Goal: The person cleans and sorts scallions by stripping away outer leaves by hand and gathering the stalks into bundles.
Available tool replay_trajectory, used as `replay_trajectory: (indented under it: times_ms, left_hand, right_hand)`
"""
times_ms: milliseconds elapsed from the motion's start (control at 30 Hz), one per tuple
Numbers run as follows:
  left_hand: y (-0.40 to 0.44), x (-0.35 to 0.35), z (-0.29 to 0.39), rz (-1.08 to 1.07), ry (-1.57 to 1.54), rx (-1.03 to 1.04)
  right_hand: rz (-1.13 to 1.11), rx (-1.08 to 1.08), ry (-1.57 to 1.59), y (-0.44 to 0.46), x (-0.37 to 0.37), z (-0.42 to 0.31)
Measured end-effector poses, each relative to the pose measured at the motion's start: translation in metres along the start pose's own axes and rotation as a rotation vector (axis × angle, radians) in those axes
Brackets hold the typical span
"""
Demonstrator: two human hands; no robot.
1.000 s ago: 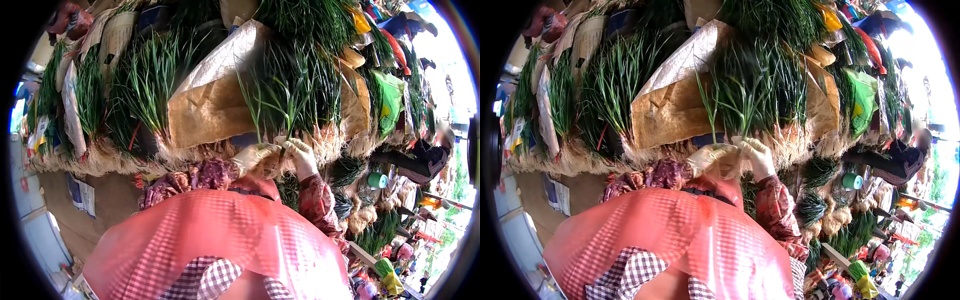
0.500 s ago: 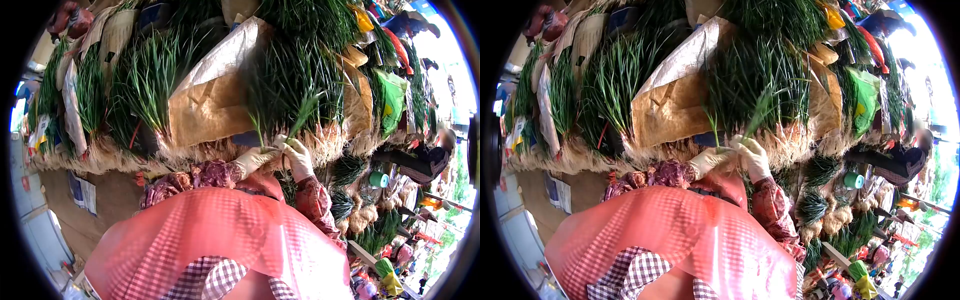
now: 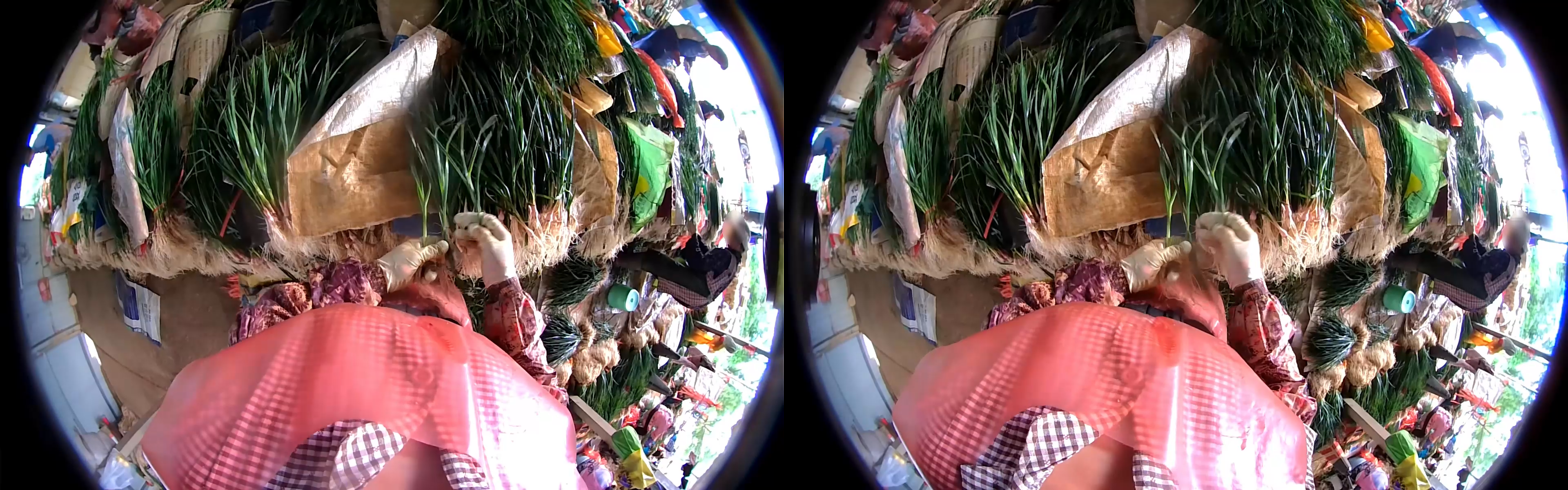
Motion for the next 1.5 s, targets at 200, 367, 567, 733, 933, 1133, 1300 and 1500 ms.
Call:
replay_trajectory:
  times_ms: [200,367,567,733,933,1133,1300,1500]
  left_hand:
    - [0.004,-0.019,-0.007,0.008,0.131,0.068]
    - [-0.010,-0.031,0.000,-0.072,0.092,0.027]
    - [-0.055,-0.058,0.011,-0.260,-0.095,0.025]
    - [-0.061,-0.062,0.023,-0.087,-0.187,0.116]
    - [-0.063,-0.073,0.029,-0.068,0.140,0.068]
    - [-0.043,-0.069,0.019,-0.026,0.837,0.406]
    - [-0.046,-0.046,0.014,-0.001,0.170,-0.112]
    - [-0.089,-0.038,0.029,-0.262,-0.063,-0.049]
  right_hand:
    - [-0.134,0.240,-0.492,-0.009,0.033,0.001]
    - [0.028,-0.572,-1.041,-0.008,0.026,-0.009]
    - [-0.867,-0.044,-2.008,-0.074,-0.047,0.070]
    - [0.051,-0.083,-1.563,-0.055,-0.025,0.045]
    - [0.359,-0.034,-1.248,0.037,0.007,0.049]
    - [0.012,0.102,-0.191,-0.029,0.083,0.021]
    - [0.289,-0.615,-1.138,-0.026,0.070,0.016]
    - [-0.095,0.081,-1.764,-0.073,-0.021,0.051]
Point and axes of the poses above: each hand's wrist, its own y-axis towards the middle knuckle, its own x-axis out of the palm, z = x × y, the point moved 6 cm from there along y, towards the middle knuckle, and after that the axes turned 3 degrees about z, right-handed, at the moved point
